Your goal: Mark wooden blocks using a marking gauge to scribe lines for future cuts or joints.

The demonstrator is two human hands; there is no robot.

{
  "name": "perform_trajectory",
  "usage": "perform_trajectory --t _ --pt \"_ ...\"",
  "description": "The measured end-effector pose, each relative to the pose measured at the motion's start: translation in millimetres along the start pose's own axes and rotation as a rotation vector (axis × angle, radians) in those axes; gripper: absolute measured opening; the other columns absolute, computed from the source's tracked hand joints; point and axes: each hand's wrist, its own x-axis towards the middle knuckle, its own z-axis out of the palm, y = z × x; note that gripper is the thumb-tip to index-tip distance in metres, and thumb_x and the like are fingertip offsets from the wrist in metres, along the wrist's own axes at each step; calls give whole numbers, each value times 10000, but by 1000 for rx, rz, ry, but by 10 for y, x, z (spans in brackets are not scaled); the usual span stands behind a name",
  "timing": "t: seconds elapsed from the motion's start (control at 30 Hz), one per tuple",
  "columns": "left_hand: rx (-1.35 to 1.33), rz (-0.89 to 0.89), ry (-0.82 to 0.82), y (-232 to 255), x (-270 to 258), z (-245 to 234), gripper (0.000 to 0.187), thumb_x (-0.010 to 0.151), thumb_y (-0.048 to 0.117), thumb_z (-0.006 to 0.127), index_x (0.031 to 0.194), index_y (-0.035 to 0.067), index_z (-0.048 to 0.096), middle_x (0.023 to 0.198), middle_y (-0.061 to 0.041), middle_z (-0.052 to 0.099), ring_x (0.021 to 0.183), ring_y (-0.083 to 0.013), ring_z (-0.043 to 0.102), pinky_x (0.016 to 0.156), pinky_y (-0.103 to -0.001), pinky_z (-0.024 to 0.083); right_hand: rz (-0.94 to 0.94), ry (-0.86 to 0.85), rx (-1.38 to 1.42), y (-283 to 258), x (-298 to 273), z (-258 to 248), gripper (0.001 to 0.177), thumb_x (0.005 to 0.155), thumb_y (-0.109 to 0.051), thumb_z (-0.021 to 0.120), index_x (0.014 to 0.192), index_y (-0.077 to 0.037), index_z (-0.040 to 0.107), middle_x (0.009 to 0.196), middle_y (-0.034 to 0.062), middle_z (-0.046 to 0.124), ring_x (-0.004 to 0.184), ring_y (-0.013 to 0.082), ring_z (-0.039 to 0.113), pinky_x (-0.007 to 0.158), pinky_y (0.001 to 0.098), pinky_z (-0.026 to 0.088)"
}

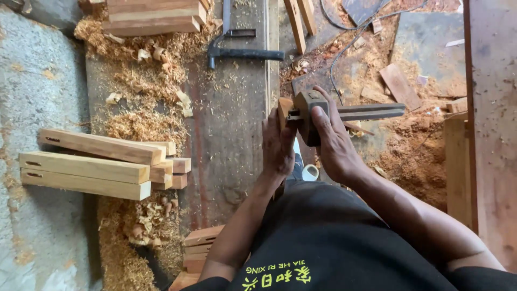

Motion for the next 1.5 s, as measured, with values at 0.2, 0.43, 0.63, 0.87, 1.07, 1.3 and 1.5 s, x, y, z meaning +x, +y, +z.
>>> perform_trajectory --t 0.2,0.43,0.63,0.87,1.07,1.3,1.5 --pt "-326 -380 -79 237 302 -99 835 1019 669 140 1492 20 367 1442 -337 438 1297 -559 456 1202 -660 132 -73 96 50 42 130 -51 638 1047 -539 347 1578 -191 286 1378 372 463 1262 493 491 994 595 451" --pt "-69 121 67 298 452 -122 375 1073 193 310 1407 148 474 1371 -298 489 1020 -503 547 909 -539 456 -81 155 148 217 538 -94 669 1057 -532 337 1557 -87 313 1183 299 517 1054 382 517 880 533 509" --pt "-21 222 159 216 629 -167 385 1087 190 190 1338 115 472 1232 -329 514 925 -497 560 748 -481 422 -85 133 33 -175 236 -26 732 1020 -565 350 1559 -72 309 1255 367 505 1182 510 540 991 666 453" --pt "-238 -164 33 476 526 -341 666 1036 503 197 1432 32 450 1122 -262 488 918 -469 518 814 -455 425 -250 198 87 219 801 8 508 1107 -401 415 1482 -61 455 1352 327 522 1301 436 483 1104 594 364" --pt "-228 -66 140 339 649 -316 510 1035 404 364 1419 83 464 1127 -298 492 949 -496 535 781 -471 418 -234 145 92 -110 464 6 549 1085 -440 379 1539 -132 402 1233 272 558 1182 355 512 1044 545 426" --pt "1 187 172 113 409 -110 386 1113 152 271 1477 149 400 1427 -420 430 1266 -613 486 941 -637 378 -233 96 45 25 260 -49 582 1090 -419 335 1566 -84 351 1163 284 595 1120 342 533 1017 544 436" --pt "-340 -323 -56 253 554 -308 785 1066 631 170 1558 26 262 1552 -219 397 1292 -396 458 1126 -502 334 -42 39 211 -29 1036 123 358 1042 -476 317 1004 -151 463 894 -6 450 794 123 441 742 275 438"
